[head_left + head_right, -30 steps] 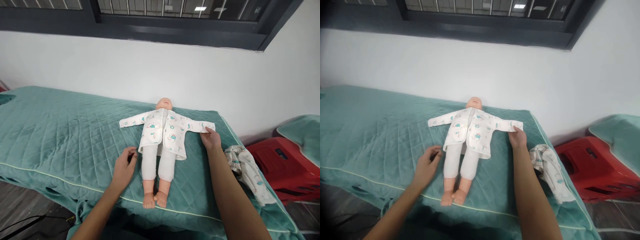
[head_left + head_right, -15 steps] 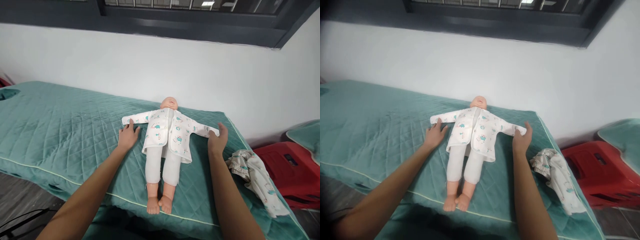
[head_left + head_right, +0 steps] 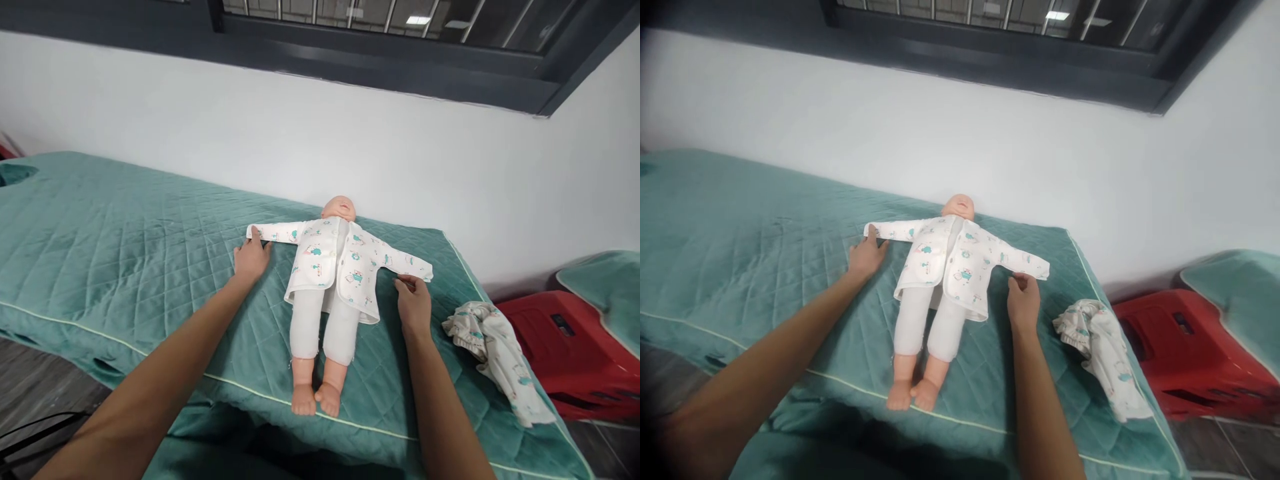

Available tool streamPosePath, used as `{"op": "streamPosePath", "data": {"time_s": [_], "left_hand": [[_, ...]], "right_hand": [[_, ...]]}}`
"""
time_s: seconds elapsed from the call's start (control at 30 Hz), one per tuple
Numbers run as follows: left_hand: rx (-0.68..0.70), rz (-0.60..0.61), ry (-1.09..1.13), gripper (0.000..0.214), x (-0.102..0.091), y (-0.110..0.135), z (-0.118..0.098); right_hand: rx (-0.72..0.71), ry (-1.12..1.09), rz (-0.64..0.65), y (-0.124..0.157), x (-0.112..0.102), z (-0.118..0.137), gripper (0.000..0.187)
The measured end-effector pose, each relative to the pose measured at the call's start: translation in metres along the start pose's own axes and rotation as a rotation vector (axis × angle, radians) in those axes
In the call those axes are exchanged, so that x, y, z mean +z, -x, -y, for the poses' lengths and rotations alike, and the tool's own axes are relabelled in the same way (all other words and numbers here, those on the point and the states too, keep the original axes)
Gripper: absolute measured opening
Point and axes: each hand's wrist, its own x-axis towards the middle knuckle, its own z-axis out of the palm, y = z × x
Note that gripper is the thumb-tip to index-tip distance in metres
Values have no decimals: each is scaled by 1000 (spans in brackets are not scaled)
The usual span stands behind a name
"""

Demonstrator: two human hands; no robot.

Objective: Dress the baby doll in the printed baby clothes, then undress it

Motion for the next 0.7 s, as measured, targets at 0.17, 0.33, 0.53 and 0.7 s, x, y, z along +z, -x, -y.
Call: {"op": "streamPosePath", "data": {"time_s": [0.17,0.33,0.53,0.7], "left_hand": [[-27,8,12,55,-6,-9,5],[-48,-7,5,43,-9,-14,9],[-32,-50,23,42,-9,-15,13],[-59,-95,17,53,-3,-15,11]], "right_hand": [[39,-105,37,10,-3,-3,36],[17,-87,48,18,-1,8,39],[-95,6,-2,29,-4,20,34],[-287,62,-25,35,7,36,27]]}}
